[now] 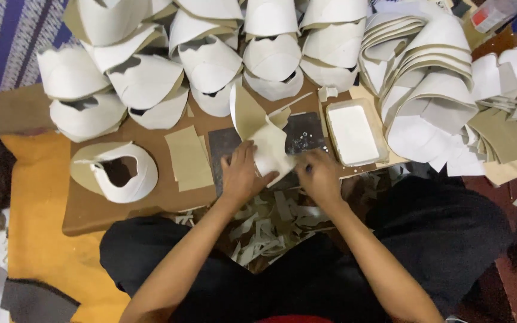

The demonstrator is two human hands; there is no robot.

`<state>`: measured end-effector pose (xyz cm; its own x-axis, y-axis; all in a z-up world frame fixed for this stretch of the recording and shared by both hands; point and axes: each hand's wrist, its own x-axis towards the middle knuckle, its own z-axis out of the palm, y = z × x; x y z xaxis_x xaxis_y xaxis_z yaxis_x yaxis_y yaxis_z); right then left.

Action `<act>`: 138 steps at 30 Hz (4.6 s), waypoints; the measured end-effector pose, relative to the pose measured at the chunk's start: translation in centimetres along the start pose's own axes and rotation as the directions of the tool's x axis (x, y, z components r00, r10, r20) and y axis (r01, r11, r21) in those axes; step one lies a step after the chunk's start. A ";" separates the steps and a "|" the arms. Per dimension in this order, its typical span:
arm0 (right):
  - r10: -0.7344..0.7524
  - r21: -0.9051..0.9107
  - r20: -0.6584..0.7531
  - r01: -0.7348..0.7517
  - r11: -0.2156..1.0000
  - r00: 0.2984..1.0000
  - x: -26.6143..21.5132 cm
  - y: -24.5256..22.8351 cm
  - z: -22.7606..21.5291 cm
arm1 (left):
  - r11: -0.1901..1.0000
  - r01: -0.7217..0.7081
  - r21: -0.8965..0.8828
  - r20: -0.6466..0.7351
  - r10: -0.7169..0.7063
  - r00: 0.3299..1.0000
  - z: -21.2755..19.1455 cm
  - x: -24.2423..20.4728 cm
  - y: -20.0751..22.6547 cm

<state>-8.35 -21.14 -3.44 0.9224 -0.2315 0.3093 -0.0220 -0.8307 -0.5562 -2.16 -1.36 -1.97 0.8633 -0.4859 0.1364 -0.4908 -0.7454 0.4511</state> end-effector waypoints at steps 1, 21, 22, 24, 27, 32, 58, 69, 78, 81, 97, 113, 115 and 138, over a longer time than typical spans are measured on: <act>-0.006 -0.001 0.000 0.006 1.000 1.000 0.1 -0.8 -0.4 | 1.000 0.002 -0.001 -0.005 -0.002 1.000 0.7 -0.1 -0.2; -0.099 -0.089 0.057 0.104 0.991 0.993 -1.2 -0.2 2.7 | 0.999 0.030 -0.037 0.016 -0.029 0.999 2.6 -0.3 -1.5; -0.103 -0.089 0.057 0.108 0.990 0.993 -1.2 -0.3 2.8 | 0.999 0.031 -0.036 0.012 -0.031 0.999 2.6 -0.2 -1.8; -0.166 -0.039 0.130 0.172 0.984 0.978 -1.6 -0.1 2.6 | 0.998 0.028 -0.052 -0.005 -0.028 1.000 2.9 -0.5 -1.8; -0.179 -0.070 0.099 0.186 0.980 0.979 0.7 0.3 4.0 | 0.987 0.057 -0.150 -0.003 -0.059 0.998 2.6 -0.7 -1.7; -0.339 -0.069 0.131 0.349 0.934 0.932 2.2 -1.1 8.5 | 0.971 0.150 -0.186 0.002 -0.153 0.988 4.0 -0.1 -2.7; -0.106 -0.186 0.161 0.136 0.973 0.981 7.8 -0.9 8.8 | 0.963 0.209 -0.168 0.103 -0.194 0.976 2.3 -0.1 -1.7; 0.068 -0.139 0.113 -0.052 0.989 0.991 5.1 2.4 6.7 | 0.991 0.099 -0.092 -0.002 -0.099 0.995 4.2 0.0 -2.6; 0.102 -0.084 0.092 -0.094 0.992 0.991 7.7 1.7 5.3 | 0.992 0.039 -0.121 -0.082 -0.050 0.995 4.6 -0.6 -2.8; 0.066 -0.095 0.117 -0.055 0.994 0.991 6.4 2.9 7.2 | 0.991 0.052 -0.126 -0.078 -0.063 0.995 5.5 -0.6 -4.0; 0.065 0.084 -0.044 -0.061 0.995 0.997 0.7 -0.2 1.3 | 1.000 0.016 -0.027 -0.032 -0.017 0.999 4.3 1.0 -3.3; -0.100 0.006 0.041 0.100 0.995 0.994 -2.3 0.3 1.8 | 0.970 0.229 -0.081 -0.023 -0.231 0.973 5.0 3.4 -3.0; -0.093 0.058 0.059 0.089 0.994 0.994 -2.5 1.0 2.0 | 0.972 0.227 -0.058 0.000 -0.227 0.974 5.2 3.4 -3.2; -0.122 -0.061 -0.129 0.115 0.991 0.984 -2.0 -0.4 3.6 | 0.973 0.226 -0.050 0.082 -0.222 0.972 4.0 3.5 -3.0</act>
<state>-8.80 -18.47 -6.64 0.8604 -0.1920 0.4720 0.0605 -0.8813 -0.4687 1.88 -2.67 -6.41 0.9379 -0.3446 -0.0401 -0.2764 -0.8120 0.5141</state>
